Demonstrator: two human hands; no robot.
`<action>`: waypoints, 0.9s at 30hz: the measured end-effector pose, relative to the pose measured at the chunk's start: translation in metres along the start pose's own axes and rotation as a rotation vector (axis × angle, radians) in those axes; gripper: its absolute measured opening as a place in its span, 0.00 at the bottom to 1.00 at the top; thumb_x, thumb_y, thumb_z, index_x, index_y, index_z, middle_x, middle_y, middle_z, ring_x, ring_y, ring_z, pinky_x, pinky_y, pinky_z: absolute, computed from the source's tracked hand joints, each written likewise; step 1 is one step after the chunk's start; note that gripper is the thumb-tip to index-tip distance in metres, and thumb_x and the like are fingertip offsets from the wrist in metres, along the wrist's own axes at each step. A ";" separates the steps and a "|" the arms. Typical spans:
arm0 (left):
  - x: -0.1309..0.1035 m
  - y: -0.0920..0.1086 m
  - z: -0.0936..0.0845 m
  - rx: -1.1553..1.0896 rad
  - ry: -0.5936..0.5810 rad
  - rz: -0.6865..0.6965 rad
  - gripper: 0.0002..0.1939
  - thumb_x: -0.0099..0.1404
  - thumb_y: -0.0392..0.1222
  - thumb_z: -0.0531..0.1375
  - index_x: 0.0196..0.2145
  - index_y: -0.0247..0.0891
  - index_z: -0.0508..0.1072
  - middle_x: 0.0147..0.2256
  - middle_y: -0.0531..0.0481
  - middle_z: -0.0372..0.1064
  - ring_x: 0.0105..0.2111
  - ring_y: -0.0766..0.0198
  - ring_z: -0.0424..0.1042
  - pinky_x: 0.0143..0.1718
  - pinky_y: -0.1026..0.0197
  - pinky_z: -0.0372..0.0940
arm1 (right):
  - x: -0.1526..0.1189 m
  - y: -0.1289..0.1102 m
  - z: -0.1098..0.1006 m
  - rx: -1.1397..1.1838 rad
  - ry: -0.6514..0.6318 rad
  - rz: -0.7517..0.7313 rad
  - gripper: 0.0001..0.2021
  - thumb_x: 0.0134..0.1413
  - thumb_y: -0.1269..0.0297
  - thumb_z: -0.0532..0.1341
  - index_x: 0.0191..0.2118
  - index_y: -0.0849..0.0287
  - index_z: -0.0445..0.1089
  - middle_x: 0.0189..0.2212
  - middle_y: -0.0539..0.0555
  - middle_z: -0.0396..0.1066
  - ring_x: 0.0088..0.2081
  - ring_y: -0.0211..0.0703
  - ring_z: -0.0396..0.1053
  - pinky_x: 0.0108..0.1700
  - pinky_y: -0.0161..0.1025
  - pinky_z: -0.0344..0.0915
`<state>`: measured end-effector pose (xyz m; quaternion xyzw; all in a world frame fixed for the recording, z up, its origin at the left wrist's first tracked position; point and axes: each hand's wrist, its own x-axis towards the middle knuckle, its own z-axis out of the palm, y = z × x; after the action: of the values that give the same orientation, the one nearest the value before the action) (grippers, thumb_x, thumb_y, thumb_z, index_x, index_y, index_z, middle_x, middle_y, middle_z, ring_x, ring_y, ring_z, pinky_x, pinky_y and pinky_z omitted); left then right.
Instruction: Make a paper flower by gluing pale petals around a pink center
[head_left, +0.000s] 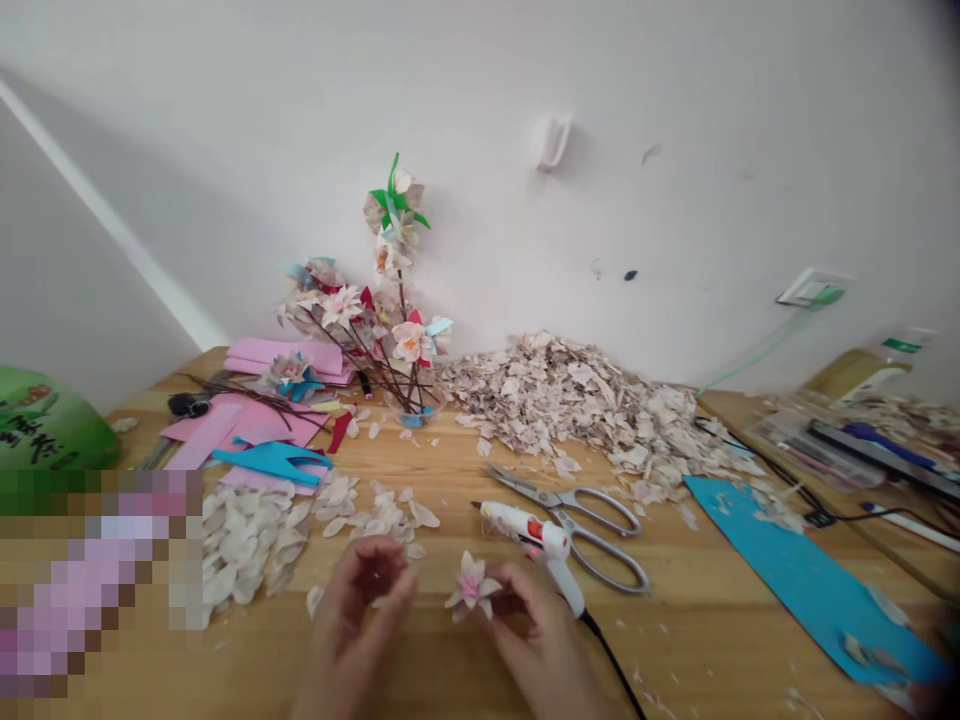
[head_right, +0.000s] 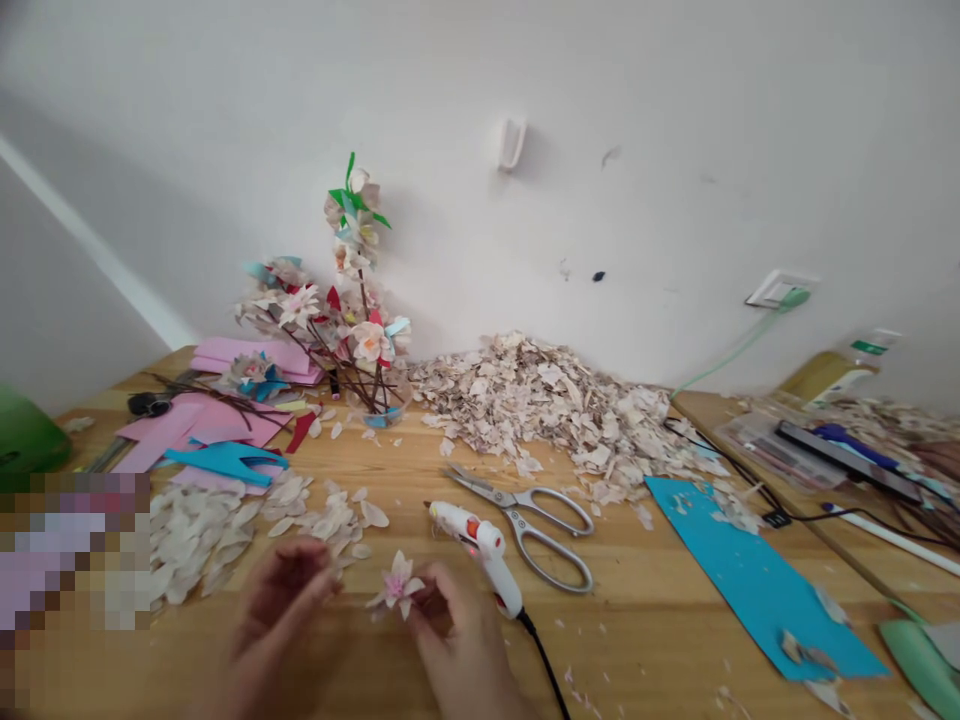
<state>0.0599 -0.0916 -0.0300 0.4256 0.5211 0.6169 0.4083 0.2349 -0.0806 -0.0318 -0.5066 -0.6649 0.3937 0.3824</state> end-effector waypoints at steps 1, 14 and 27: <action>0.007 0.007 -0.006 0.043 0.026 0.032 0.09 0.54 0.48 0.62 0.24 0.41 0.70 0.22 0.56 0.65 0.24 0.65 0.65 0.27 0.66 0.62 | 0.000 -0.003 -0.002 -0.082 -0.047 -0.009 0.06 0.49 0.73 0.56 0.30 0.57 0.69 0.28 0.52 0.73 0.32 0.44 0.71 0.34 0.37 0.66; 0.058 0.039 -0.044 0.580 0.103 0.148 0.16 0.60 0.50 0.53 0.19 0.42 0.66 0.21 0.56 0.63 0.27 0.61 0.65 0.33 0.61 0.61 | 0.006 -0.003 0.001 -0.288 -0.170 -0.215 0.15 0.48 0.79 0.58 0.34 0.50 0.75 0.32 0.51 0.75 0.37 0.47 0.68 0.39 0.42 0.65; 0.046 0.008 -0.033 0.744 -0.196 0.190 0.11 0.59 0.35 0.51 0.41 0.43 0.58 0.33 0.51 0.69 0.34 0.59 0.73 0.31 0.57 0.66 | -0.005 0.007 -0.002 -0.179 -0.031 -0.201 0.26 0.34 0.83 0.54 0.41 0.51 0.65 0.38 0.52 0.65 0.42 0.46 0.66 0.45 0.41 0.64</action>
<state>0.0142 -0.0590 -0.0209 0.6475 0.6259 0.3776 0.2152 0.2407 -0.0840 -0.0381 -0.4633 -0.7505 0.3003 0.3631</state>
